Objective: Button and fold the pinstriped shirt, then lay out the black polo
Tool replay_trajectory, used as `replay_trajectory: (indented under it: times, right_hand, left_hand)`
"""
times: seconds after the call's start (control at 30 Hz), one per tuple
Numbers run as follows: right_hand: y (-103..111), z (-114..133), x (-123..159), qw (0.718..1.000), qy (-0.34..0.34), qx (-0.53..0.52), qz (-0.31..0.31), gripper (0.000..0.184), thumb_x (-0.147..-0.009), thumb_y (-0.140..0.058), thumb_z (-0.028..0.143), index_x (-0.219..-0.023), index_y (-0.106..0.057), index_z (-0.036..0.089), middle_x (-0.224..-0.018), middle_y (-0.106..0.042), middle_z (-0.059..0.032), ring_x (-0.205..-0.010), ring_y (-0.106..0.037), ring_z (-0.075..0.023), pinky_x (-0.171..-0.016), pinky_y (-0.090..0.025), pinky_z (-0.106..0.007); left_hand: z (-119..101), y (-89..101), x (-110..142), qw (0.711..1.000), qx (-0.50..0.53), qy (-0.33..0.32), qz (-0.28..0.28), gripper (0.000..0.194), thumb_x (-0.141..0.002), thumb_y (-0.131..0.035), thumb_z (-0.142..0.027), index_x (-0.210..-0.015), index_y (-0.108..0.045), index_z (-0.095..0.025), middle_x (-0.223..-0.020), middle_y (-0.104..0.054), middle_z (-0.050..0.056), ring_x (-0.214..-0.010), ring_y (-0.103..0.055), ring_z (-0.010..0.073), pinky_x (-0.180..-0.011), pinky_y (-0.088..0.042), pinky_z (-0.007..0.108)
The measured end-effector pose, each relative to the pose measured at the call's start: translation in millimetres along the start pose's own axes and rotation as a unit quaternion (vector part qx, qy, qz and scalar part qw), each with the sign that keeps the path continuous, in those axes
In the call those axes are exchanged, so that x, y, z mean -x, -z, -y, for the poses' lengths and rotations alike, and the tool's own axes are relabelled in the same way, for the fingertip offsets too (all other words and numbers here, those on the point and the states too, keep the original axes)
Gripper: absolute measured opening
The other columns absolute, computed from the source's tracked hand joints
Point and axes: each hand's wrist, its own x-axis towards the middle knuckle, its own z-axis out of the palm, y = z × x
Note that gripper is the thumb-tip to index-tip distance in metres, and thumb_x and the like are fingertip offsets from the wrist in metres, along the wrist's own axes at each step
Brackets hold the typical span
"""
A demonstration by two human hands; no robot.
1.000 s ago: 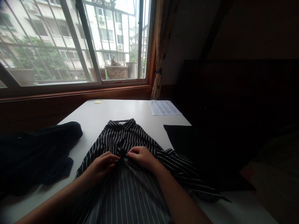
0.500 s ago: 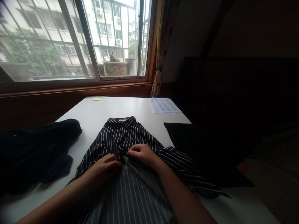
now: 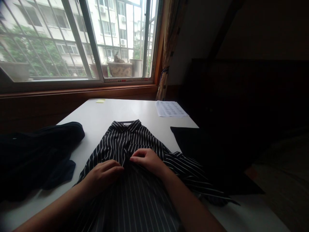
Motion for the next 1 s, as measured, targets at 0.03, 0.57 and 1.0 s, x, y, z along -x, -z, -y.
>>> replay_trajectory:
  times: [0.03, 0.57, 1.0]
  right_hand:
    - [-2, 1, 0, 1.000, -0.002, -0.007, -0.001, 0.027, -0.078, -0.076, 0.043, -0.086, -0.077, 0.017, -0.084, -0.073, -0.0035, -0.083, -0.065, -0.0196, -0.077, -0.048, -0.031]
    - [-17, -6, 1, 0.993, -0.071, -0.086, 0.042, 0.026, -0.077, -0.078, 0.042, -0.086, -0.078, 0.017, -0.076, -0.069, -0.0011, -0.071, -0.058, -0.0142, -0.070, -0.042, -0.028]
    - [-23, -6, 0, 0.995, -0.046, -0.081, 0.044, 0.025, -0.079, -0.075, 0.041, -0.086, -0.077, 0.017, -0.074, -0.067, -0.0008, -0.068, -0.055, -0.0135, -0.066, -0.042, -0.027]
  left_hand:
    - [0, 1.0, 0, 1.000, 0.006, 0.001, -0.015, 0.017, -0.099, -0.051, -0.018, -0.113, -0.061, -0.018, -0.097, -0.065, 0.005, -0.081, -0.062, 0.0148, -0.068, -0.053, 0.026]
    - [-4, -2.0, -4, 0.997, 0.003, -0.018, -0.073, 0.012, -0.097, -0.055, -0.016, -0.106, -0.063, -0.017, -0.097, -0.067, 0.005, -0.080, -0.064, 0.0140, -0.067, -0.053, 0.026]
    - [-6, -3.4, -4, 0.997, 0.013, -0.026, -0.075, 0.009, -0.096, -0.058, -0.017, -0.104, -0.062, -0.018, -0.094, -0.068, 0.004, -0.078, -0.064, 0.0145, -0.067, -0.052, 0.027]
